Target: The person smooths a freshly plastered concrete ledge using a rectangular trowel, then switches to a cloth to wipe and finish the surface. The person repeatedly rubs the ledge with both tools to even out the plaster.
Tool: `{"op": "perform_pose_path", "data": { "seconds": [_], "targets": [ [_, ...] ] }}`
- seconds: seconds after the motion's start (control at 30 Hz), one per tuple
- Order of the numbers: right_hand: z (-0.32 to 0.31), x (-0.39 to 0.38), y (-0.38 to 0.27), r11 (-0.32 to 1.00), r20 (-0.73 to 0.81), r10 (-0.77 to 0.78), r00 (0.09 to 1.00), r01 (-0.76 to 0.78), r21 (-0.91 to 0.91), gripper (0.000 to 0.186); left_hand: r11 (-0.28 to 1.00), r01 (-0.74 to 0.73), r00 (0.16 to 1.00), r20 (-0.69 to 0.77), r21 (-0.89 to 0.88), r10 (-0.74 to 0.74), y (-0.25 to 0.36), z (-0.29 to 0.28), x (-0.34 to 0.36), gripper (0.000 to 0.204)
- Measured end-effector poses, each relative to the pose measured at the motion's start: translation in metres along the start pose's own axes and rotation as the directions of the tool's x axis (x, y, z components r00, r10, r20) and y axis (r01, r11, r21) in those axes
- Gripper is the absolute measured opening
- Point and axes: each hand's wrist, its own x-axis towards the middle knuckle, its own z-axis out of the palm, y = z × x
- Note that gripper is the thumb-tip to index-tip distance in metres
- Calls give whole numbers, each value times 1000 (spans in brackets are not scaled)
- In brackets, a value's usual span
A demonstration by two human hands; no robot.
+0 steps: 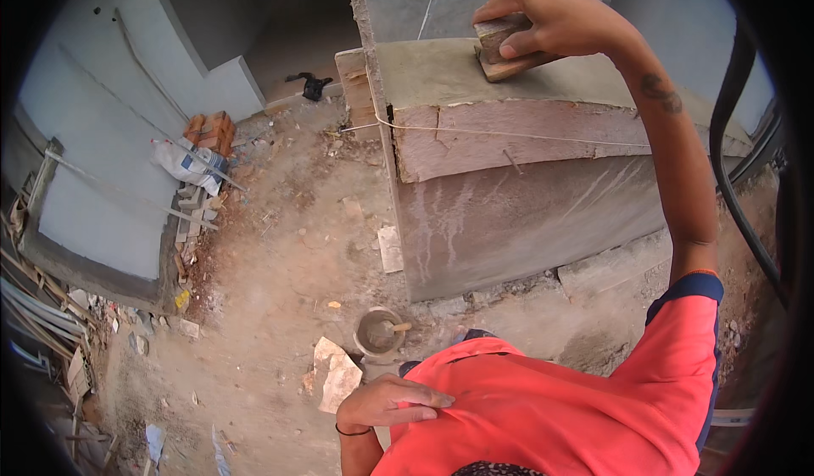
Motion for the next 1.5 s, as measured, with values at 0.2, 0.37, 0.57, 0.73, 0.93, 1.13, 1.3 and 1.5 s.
{"op": "perform_pose_path", "data": {
  "seconds": [0.2, 0.37, 0.57, 0.73, 0.93, 1.13, 1.3, 1.5],
  "targets": [
    [8, 8, -31, 980, -192, -45, 980, 81, 184, 58, 980, -121, 989, -101, -160, 106, 0, 1, 17, 37],
    [-25, -20, -30, 926, 177, 370, 912, -347, -148, 52, 950, -221, 975, -54, -220, 214, -7, 0, -2, 34],
    [24, -18, 4, 908, -133, 415, 900, -419, 0, 52, 802, -463, 873, -349, -377, 340, -16, -8, -31, 30],
    [69, 13, 12, 979, -393, 202, 897, -176, 102, 55, 947, -120, 937, -349, -297, 9, -18, -12, -19, 28],
    [62, 5, 8, 944, -239, 322, 916, -291, 155, 59, 909, -17, 853, -481, -416, -204, -35, -12, -36, 33],
    [62, 40, -5, 910, -199, 409, 890, -383, 158, 55, 901, -79, 842, -512, -427, -168, -39, -22, -29, 33],
    [48, 29, -20, 947, -111, 317, 942, -308, 87, 61, 905, 28, 847, -472, -424, -247, -34, -26, -23, 34],
    [51, 40, -7, 903, -155, 429, 890, -425, 61, 55, 879, -84, 762, -599, -469, -247, -45, -11, -53, 35]
  ]
}}
